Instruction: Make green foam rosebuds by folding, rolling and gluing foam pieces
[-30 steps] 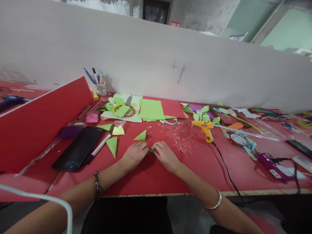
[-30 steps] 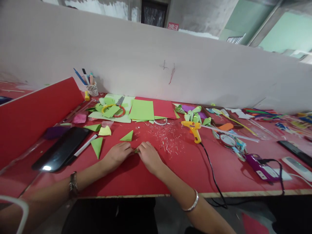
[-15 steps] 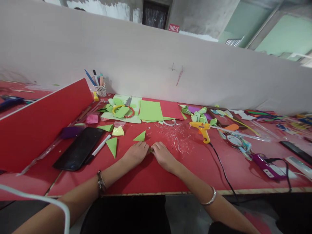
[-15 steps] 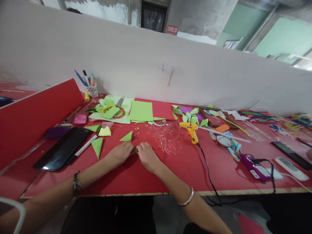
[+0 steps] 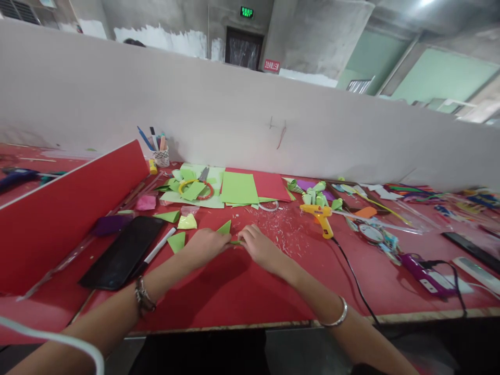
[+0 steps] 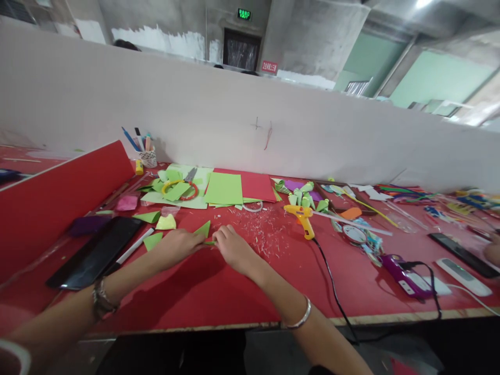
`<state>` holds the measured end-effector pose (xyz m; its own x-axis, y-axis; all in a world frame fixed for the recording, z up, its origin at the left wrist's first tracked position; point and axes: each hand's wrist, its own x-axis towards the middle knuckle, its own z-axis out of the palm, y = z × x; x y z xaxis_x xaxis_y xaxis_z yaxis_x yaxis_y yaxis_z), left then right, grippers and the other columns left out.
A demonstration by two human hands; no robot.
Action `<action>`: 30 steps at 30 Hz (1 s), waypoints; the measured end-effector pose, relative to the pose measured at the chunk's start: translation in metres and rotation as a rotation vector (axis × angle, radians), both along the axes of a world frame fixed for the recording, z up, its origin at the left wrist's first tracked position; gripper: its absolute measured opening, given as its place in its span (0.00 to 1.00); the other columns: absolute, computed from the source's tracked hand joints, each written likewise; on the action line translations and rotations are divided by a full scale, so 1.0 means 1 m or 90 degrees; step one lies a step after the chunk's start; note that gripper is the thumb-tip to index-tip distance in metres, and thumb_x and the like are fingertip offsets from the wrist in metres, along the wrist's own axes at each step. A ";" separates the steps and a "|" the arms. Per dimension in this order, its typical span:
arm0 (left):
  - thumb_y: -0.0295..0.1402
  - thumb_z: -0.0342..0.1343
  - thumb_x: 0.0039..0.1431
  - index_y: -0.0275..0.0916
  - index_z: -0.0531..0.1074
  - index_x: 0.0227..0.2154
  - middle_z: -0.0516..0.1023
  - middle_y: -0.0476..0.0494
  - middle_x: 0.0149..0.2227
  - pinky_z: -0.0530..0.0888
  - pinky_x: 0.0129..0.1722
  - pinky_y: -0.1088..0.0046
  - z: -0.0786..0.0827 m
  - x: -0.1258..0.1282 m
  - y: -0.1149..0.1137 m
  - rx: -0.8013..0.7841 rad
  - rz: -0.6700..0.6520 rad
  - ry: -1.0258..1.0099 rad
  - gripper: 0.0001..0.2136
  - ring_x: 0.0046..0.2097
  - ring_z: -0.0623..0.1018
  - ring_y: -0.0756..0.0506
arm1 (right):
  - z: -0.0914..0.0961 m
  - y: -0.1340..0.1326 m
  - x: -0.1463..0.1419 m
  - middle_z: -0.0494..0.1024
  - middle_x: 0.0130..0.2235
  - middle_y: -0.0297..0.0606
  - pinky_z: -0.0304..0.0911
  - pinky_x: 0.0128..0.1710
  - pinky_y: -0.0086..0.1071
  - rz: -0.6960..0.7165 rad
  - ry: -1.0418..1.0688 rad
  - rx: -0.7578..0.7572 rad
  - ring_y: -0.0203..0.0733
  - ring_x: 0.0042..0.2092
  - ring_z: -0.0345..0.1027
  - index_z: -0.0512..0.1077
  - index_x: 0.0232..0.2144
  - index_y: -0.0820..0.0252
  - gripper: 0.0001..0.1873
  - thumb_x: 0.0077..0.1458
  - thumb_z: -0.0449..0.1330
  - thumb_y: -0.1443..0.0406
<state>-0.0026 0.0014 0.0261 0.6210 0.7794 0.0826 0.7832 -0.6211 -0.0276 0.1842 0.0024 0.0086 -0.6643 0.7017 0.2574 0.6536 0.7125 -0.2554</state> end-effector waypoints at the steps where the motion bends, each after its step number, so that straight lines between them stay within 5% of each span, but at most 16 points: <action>1: 0.34 0.43 0.60 0.35 0.68 0.30 0.72 0.43 0.22 0.66 0.25 0.75 0.006 0.000 0.000 -0.010 0.003 0.008 0.11 0.26 0.74 0.46 | 0.003 0.000 0.000 0.66 0.37 0.39 0.57 0.39 0.32 0.005 0.008 -0.001 0.40 0.39 0.56 0.62 0.35 0.64 0.04 0.56 0.49 0.71; 7: 0.32 0.44 0.59 0.35 0.68 0.31 0.74 0.43 0.24 0.65 0.24 0.76 0.019 0.003 0.002 -0.032 -0.051 0.024 0.09 0.27 0.75 0.46 | 0.007 0.003 0.001 0.67 0.35 0.38 0.58 0.37 0.31 0.005 -0.020 0.033 0.40 0.39 0.57 0.63 0.34 0.62 0.03 0.54 0.52 0.70; 17: 0.37 0.42 0.59 0.36 0.67 0.36 0.71 0.45 0.21 0.62 0.22 0.76 0.019 0.003 0.009 -0.003 -0.034 -0.026 0.12 0.24 0.72 0.46 | 0.006 0.009 0.003 0.66 0.29 0.39 0.55 0.32 0.33 0.016 -0.141 0.274 0.41 0.33 0.56 0.64 0.27 0.61 0.09 0.57 0.46 0.70; 24: 0.37 0.39 0.60 0.35 0.64 0.23 0.67 0.50 0.18 0.61 0.22 0.78 0.019 0.006 0.000 -0.263 0.018 -0.242 0.16 0.21 0.67 0.52 | 0.010 0.003 0.008 0.69 0.31 0.42 0.57 0.34 0.34 0.106 -0.161 0.429 0.40 0.33 0.59 0.66 0.29 0.62 0.15 0.58 0.41 0.73; 30: 0.43 0.36 0.59 0.33 0.65 0.24 0.68 0.50 0.17 0.63 0.21 0.79 0.022 0.006 0.000 -0.760 0.021 -0.450 0.21 0.17 0.63 0.55 | 0.019 0.000 0.014 0.72 0.34 0.41 0.59 0.39 0.35 0.222 -0.187 0.492 0.39 0.37 0.62 0.67 0.33 0.62 0.14 0.59 0.41 0.72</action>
<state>0.0037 0.0016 0.0480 0.7074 0.6133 -0.3512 0.4226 0.0313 0.9058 0.1980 0.0027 0.0276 -0.9209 0.1496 0.3600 0.3315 0.7865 0.5211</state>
